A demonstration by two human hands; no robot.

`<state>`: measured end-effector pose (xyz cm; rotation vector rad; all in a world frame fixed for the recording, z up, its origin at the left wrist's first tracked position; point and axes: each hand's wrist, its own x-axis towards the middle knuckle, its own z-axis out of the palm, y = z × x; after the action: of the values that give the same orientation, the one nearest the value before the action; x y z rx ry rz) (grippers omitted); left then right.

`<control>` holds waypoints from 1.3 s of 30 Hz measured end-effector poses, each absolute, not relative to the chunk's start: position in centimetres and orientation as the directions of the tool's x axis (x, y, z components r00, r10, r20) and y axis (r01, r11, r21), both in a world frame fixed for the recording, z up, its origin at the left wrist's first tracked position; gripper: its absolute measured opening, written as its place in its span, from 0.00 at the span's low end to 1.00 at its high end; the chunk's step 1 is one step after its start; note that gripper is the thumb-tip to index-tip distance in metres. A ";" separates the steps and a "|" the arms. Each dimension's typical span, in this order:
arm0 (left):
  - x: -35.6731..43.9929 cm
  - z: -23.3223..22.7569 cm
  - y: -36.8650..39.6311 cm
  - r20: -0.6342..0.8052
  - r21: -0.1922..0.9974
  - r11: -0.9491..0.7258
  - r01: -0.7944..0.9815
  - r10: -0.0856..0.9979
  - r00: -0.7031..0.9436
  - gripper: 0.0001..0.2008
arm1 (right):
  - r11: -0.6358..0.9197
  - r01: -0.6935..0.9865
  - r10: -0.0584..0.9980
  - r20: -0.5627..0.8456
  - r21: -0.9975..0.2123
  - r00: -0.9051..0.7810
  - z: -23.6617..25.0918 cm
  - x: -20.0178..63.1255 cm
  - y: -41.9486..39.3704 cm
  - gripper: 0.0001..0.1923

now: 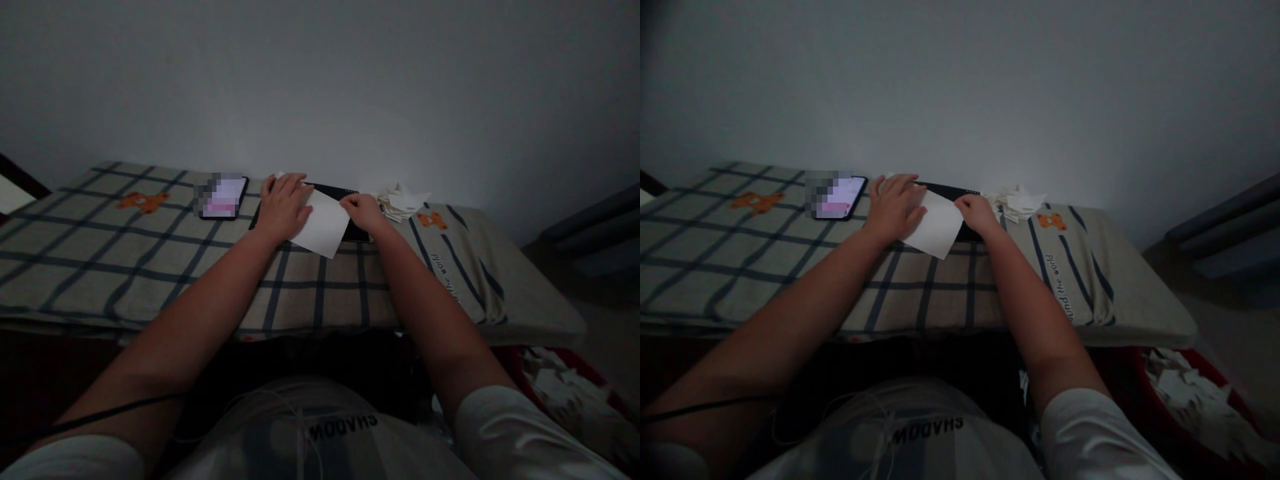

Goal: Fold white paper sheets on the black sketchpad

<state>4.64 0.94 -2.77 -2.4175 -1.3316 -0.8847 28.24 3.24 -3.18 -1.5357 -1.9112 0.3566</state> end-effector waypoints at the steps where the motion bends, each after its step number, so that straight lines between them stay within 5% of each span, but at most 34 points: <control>1: 4.6 -2.8 1.0 0.607 0.065 -0.547 0.835 0.686 0.402 0.22 | 0.234 0.754 0.955 0.289 -0.614 -0.060 -3.3 28.4 3.4 0.13; 6: 4.9 -3.6 1.4 0.429 0.125 -0.502 0.856 0.805 0.409 0.31 | 0.090 0.674 0.986 0.162 -0.733 0.046 -4.1 28.7 3.4 0.12; 11: 5.1 -4.5 1.5 0.235 0.069 -0.491 0.869 0.854 0.464 0.38 | 0.010 0.847 0.994 0.101 -0.532 0.052 -3.2 27.7 2.3 0.11; 17: 5.4 -4.3 1.0 0.163 0.019 -0.518 0.855 0.846 0.508 0.35 | 0.171 0.925 0.984 0.020 -0.340 -0.175 -1.8 26.6 0.9 0.10; 23: 5.6 -4.6 0.8 0.175 0.035 -0.532 0.846 0.836 0.519 0.34 | 0.349 0.838 0.920 -0.018 -0.419 -0.392 -1.9 26.6 0.4 0.09; 31: 5.5 -4.9 1.0 0.091 0.053 -0.532 0.845 0.845 0.527 0.34 | 0.517 0.759 0.856 0.246 -0.396 -0.455 -3.8 28.0 2.2 0.11; 39: 6.0 -5.1 0.4 0.098 0.044 -0.526 0.850 0.848 0.520 0.36 | 0.563 0.740 0.825 0.313 -0.368 -0.471 -4.9 27.9 2.9 0.08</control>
<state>6.03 0.44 -5.09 -2.7301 -1.5250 -0.1681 27.86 2.91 -4.94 -1.2606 -2.3435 0.2498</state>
